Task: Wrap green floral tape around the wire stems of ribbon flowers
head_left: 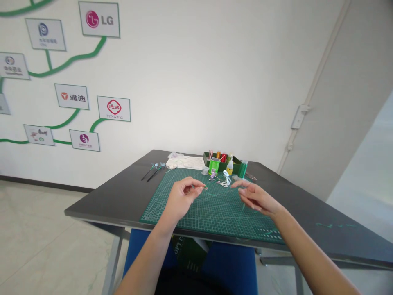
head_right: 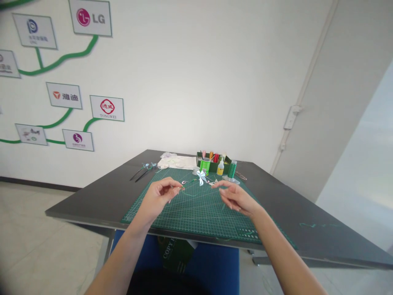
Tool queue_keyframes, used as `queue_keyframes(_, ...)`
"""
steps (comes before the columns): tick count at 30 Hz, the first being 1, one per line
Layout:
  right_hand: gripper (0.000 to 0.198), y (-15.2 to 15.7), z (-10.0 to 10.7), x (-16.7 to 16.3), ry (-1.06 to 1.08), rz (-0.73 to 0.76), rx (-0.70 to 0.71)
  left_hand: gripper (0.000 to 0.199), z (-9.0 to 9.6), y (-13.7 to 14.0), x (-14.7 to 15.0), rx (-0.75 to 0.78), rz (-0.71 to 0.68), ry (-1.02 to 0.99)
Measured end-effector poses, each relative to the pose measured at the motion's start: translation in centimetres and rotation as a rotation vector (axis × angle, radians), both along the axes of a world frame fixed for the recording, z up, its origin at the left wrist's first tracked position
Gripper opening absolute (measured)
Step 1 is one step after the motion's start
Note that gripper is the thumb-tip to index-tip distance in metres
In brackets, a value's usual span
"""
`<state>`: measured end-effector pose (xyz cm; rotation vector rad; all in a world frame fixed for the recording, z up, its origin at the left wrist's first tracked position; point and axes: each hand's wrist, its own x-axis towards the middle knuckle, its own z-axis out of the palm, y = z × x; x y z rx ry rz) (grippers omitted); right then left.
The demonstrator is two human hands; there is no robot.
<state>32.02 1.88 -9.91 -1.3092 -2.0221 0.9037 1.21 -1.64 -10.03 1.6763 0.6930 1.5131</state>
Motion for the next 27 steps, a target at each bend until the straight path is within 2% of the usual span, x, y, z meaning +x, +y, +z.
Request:
queue_keyframes(5, 0.042, 1.5, 1.6, 3.7, -0.202, -0.501, 0.189, 0.024, 0.2, -0.1, -0.2, -0.027, 0.007, -0.037)
queue_keyframes(7, 0.038, 0.9, 1.8, 3.9, -0.27, -0.663, 0.27, 0.023, 0.3, -0.1, -0.2, -0.031, 0.013, -0.047)
queue_keyframes(9, 0.038, -0.4, 1.7, 2.8, -0.305, -0.722, 0.349, 0.021, 0.3, -0.1, -0.1, -0.03, 0.02, -0.049)
queue_keyframes(11, 0.039, -2.2, 1.4, 0.3, -0.301, -0.659, 0.415, 0.019, 0.3, -0.1, 0.0, -0.024, 0.028, -0.05)
queue_keyframes(14, 0.042, -5.4, 0.9, -4.7, -0.229, -0.433, 0.437, 0.016, 0.4, -0.6, 0.1, 0.011, 0.064, -0.028)
queue_keyframes(15, 0.048, -6.3, 0.8, -6.4, -0.186, -0.334, 0.406, 0.015, 0.4, -0.8, 0.0, 0.033, 0.081, -0.01)
queue_keyframes(17, 0.065, -7.8, 0.5, -9.2, 0.032, -0.098, 0.247, 0.016, 0.6, -1.2, 0.0, 0.083, 0.119, 0.032)
queue_keyframes(19, 0.077, -8.6, 0.2, -11.0, 0.196, 0.024, 0.155, 0.016, 0.7, -1.6, -0.2, 0.13, 0.16, 0.065)
queue_keyframes(21, 0.078, -8.9, 0.1, -11.8, 0.273, 0.059, 0.115, 0.016, 0.7, -1.7, -0.3, 0.171, 0.207, 0.083)
queue_keyframes(23, 0.069, -9.1, 0.1, -11.7, 0.278, 0.053, 0.119, 0.016, 0.7, -1.7, -0.4, 0.205, 0.251, 0.1)
queue_keyframes(27, 0.053, -10.2, 1.0, -10.3, 0.136, 0.044, 0.284, 0.017, 0.5, -1.8, -0.3, 0.258, 0.308, 0.158)
